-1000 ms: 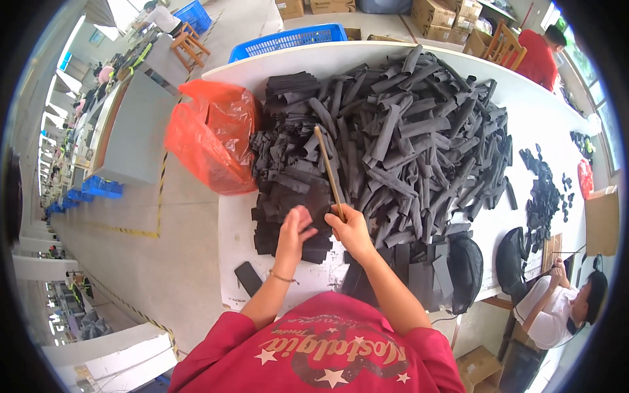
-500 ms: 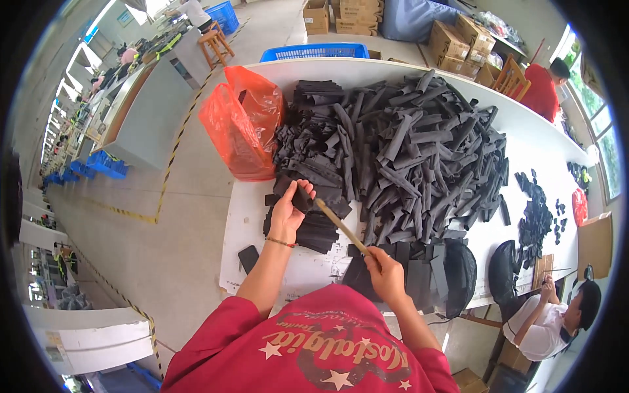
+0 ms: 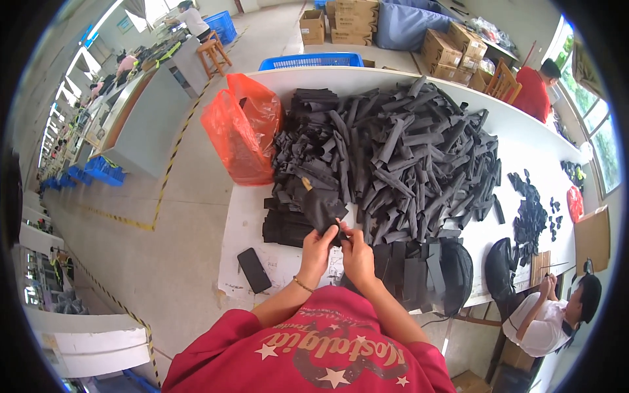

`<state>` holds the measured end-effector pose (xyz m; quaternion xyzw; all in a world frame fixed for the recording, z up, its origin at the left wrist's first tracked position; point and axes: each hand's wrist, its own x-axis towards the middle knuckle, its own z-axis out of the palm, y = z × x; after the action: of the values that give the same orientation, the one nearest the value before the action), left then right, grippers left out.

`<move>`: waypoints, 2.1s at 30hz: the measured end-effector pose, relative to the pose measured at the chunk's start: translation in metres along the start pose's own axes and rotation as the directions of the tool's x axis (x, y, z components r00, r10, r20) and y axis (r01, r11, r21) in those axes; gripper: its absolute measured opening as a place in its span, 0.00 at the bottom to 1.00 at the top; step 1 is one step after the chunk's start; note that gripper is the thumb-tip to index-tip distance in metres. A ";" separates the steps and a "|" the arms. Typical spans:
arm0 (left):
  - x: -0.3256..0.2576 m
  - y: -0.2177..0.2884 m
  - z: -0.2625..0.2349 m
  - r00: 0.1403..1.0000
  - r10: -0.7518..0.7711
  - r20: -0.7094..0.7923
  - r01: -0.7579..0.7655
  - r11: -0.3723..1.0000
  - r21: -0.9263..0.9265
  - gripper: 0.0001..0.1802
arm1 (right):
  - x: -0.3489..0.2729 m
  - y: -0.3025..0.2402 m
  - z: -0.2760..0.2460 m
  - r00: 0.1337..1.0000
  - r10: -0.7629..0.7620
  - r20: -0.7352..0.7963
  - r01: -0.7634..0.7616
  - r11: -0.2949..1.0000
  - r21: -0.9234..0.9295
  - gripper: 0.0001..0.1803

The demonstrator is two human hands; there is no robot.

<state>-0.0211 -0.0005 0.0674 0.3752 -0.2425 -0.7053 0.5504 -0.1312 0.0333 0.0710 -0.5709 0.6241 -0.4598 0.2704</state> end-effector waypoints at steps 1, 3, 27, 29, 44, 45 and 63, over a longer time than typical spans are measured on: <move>0.008 0.005 -0.009 0.997 0.077 -0.008 -0.076 0.993 0.095 0.18 | -0.002 0.001 -0.002 0.994 0.039 0.102 -0.038 0.999 -0.008 0.12; 0.019 0.033 -0.007 0.996 -0.078 -0.034 0.069 0.973 -0.220 0.18 | -0.008 -0.003 0.000 0.973 0.071 0.219 -0.069 0.997 -0.016 0.11; 0.065 0.015 -0.027 0.930 -0.063 -0.361 -0.038 0.963 -0.266 0.28 | -0.080 -0.007 -0.075 0.900 0.262 0.348 -0.217 0.962 -0.164 0.08; 0.039 0.008 -0.021 0.937 -0.292 -0.191 0.215 0.915 -0.343 0.32 | -0.070 -0.011 -0.071 0.899 0.263 0.350 -0.249 0.965 -0.084 0.09; 0.071 -0.013 -0.032 0.874 -0.376 -0.308 0.120 0.781 -0.612 0.13 | -0.034 -0.020 -0.065 0.943 0.200 0.265 -0.204 0.979 -0.012 0.23; 0.067 -0.024 -0.028 0.900 -0.337 -0.275 0.136 0.819 -0.558 0.13 | -0.024 -0.019 -0.042 0.970 0.168 0.176 -0.187 0.977 0.098 0.24; 0.021 0.002 -0.004 0.976 -0.202 0.081 0.173 0.946 0.274 0.11 | 0.048 0.006 -0.009 0.903 0.406 0.140 -0.409 0.714 0.568 0.10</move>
<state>-0.0190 -0.0207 0.0603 0.4282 -0.3273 -0.7349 0.4116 -0.1511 -0.0108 0.0788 -0.3093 0.5617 -0.5565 0.5283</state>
